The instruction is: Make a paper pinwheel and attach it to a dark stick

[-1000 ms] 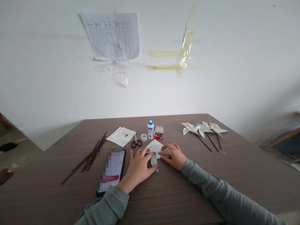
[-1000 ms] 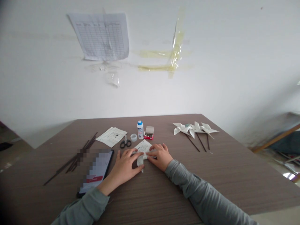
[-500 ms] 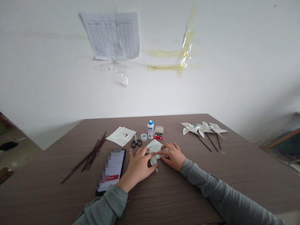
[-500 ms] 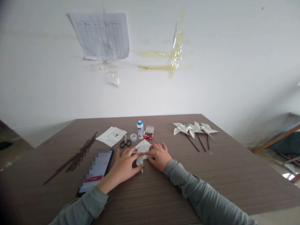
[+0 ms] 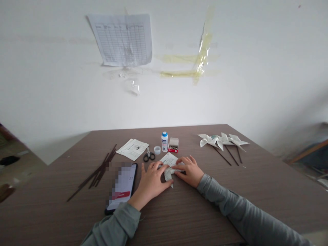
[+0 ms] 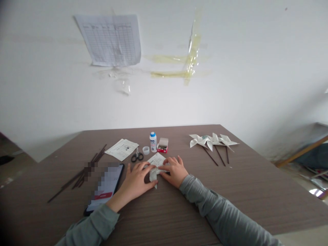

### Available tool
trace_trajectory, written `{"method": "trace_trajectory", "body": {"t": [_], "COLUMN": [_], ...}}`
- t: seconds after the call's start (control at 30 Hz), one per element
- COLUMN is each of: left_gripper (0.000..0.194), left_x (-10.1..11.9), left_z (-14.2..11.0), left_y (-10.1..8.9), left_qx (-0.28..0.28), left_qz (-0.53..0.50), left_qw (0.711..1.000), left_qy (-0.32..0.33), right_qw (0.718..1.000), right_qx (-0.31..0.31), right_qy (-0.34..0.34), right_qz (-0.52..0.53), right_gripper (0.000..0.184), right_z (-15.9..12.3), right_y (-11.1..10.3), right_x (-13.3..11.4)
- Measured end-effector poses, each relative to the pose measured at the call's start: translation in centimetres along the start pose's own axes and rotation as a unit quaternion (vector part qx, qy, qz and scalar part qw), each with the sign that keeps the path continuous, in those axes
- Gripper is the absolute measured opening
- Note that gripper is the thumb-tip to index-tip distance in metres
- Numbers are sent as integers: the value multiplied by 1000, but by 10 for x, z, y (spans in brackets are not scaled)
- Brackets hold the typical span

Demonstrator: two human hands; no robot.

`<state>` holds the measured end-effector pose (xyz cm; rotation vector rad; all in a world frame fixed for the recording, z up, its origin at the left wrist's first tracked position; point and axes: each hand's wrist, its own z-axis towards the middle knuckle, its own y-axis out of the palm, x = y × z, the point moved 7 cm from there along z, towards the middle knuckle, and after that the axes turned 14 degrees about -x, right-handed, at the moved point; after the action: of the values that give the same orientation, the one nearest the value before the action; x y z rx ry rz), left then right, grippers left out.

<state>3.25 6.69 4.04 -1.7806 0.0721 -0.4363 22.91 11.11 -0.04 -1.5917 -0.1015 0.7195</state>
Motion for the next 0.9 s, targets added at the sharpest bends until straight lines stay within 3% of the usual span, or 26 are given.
{"method": "trace_trajectory", "body": {"t": [0.3, 0.53, 0.9], "left_gripper": [46, 47, 50], "left_x": [-1, 3, 7], "left_z": [3, 3, 0], "left_y": [1, -1, -8], "left_qx": [-7, 10, -16], "left_qz": [-7, 17, 18], "left_qw": [1000, 1000, 1000], "left_qy": [-4, 2, -16], "right_qw": [1000, 999, 1000], "right_qx": [-25, -33, -25], "right_qy": [-8, -8, -2], "right_qz": [5, -8, -12], "right_gripper": [33, 33, 33], "right_z": [-4, -2, -2], "right_y": [-15, -16, -12], "right_x": [-6, -12, -15]}}
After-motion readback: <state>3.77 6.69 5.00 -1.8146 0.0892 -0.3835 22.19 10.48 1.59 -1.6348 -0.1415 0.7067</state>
